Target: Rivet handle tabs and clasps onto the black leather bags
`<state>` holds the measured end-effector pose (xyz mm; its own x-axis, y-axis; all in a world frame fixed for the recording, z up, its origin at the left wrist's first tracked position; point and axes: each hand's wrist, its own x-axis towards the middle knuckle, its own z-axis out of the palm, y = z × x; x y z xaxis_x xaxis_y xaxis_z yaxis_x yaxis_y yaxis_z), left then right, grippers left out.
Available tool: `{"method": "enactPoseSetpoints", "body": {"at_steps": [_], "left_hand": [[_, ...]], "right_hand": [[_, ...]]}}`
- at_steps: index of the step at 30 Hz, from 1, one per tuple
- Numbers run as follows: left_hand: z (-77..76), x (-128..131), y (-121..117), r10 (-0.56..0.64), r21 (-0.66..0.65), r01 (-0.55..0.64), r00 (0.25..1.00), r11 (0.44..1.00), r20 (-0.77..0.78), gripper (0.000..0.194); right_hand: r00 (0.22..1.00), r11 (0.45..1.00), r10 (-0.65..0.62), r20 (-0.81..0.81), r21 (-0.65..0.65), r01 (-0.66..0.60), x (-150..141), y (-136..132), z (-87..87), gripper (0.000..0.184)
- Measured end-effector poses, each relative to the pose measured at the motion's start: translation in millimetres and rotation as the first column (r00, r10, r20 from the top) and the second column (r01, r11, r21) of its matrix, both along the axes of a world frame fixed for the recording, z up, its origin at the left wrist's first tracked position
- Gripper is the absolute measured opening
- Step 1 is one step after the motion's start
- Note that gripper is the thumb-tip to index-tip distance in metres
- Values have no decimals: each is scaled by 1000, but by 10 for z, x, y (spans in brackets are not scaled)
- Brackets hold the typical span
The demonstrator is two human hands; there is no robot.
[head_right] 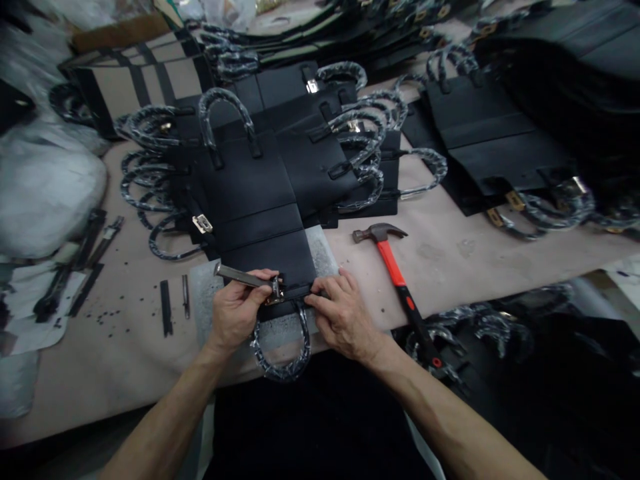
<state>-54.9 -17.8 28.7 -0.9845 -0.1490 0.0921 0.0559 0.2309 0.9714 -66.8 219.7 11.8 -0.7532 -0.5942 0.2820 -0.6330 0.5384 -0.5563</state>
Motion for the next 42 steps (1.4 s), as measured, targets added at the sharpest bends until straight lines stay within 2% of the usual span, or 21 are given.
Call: {"method": "enactPoseSetpoints", "body": {"at_steps": [2,6,17,20,28,37,42], "left_hand": [[40,-28,51,4,40,-5,1000,999,19,10],[73,-81,184,-60,95,59,998,994,13,11],[45,-130,208,-114,13,114,993,993,-6,11],[25,-138,219,-130,-36,129,991,991,-34,10],[-48,-107,284,-152,-291,93,970,952,-190,9],[-16,-107,379,-182,-442,37,939,896,-291,10],[-46,-90,382,-211,-465,42,925,884,-317,13]], "right_hand": [[1000,1000,-18,-14,8,18,33,-3,-5,40],[998,999,-53,-31,-5,53,72,-12,-34,41],[999,998,-40,-34,-42,39,35,-2,-45,39],[999,999,-40,-28,-36,39,33,-2,-44,38],[998,999,-25,-66,-32,23,52,13,-71,35],[997,1000,-16,-69,-8,16,59,21,-97,32],[999,1000,-17,-36,-10,17,81,0,-12,32]]}}
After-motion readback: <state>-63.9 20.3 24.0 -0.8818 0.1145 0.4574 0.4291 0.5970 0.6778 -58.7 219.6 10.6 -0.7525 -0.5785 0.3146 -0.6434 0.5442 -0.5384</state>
